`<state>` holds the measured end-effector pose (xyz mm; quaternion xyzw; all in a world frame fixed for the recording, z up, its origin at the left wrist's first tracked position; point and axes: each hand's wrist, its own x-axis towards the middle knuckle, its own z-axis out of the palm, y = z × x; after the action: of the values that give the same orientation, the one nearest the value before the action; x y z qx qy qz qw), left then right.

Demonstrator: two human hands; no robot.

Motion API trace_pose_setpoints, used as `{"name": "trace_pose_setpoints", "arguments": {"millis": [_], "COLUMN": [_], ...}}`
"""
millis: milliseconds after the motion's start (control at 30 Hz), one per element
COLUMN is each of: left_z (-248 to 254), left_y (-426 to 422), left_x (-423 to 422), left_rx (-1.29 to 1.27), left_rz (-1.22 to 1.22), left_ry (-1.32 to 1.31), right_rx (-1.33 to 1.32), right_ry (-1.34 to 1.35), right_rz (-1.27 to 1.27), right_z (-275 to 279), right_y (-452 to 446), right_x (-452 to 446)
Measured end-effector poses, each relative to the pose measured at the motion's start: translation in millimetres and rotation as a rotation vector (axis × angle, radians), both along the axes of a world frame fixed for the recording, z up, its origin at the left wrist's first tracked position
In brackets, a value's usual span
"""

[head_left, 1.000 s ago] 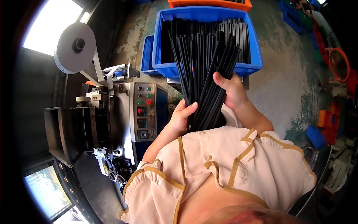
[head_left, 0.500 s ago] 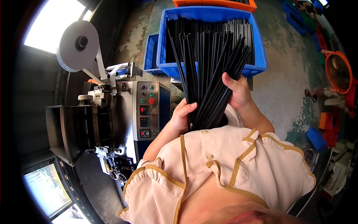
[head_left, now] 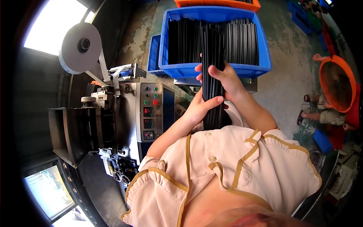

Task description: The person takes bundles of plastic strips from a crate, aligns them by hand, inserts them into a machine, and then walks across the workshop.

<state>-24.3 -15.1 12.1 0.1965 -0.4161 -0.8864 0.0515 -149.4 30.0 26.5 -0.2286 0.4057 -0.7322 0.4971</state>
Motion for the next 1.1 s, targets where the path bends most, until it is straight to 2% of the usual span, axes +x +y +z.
{"name": "trace_pose_setpoints", "arguments": {"millis": [67, 200, 267, 400, 700, 833, 900, 967, 1000, 1100], "left_z": [2, -10, -6, -5, -5, 0, 9, -9, -13, -20], "left_y": [1, -4, -6, -6, -11, -12, -11, -14, -12, -22], "left_x": [8, 23, 26, 30, 44, 47, 46, 42, 39, 27], "left_rx": [0.034, 0.197, 0.171, 0.122, -0.055, -0.044, 0.060, -0.135, -0.208, -0.052], "left_rz": [-0.029, -0.036, 0.040, 0.081, 0.072, 0.070, 0.032, -0.167, -0.246, -0.314], "left_ry": [0.008, -0.004, -0.010, 0.002, 0.009, 0.012, 0.072, 0.073, 0.050, 0.008], "right_rx": [-0.064, 0.042, 0.072, 0.049, -0.023, -0.016, -0.002, -0.090, -0.127, -0.014], "right_ry": [0.001, -0.110, -0.112, -0.128, -0.214, -0.226, -0.218, -0.127, -0.167, -0.119], "right_rz": [-0.010, -0.065, -0.128, -0.096, -0.077, -0.061, -0.057, 0.111, 0.228, 0.311], "right_z": [-5, -8, -3, 4, -6, -8, -6, -4, -3, -5], "right_y": [9, 23, 24, 28, 34, 35, 33, 26, 15, 0], "right_x": [3, 6, 7, 9, 7, 8, 9, 16, 23, 19]}}
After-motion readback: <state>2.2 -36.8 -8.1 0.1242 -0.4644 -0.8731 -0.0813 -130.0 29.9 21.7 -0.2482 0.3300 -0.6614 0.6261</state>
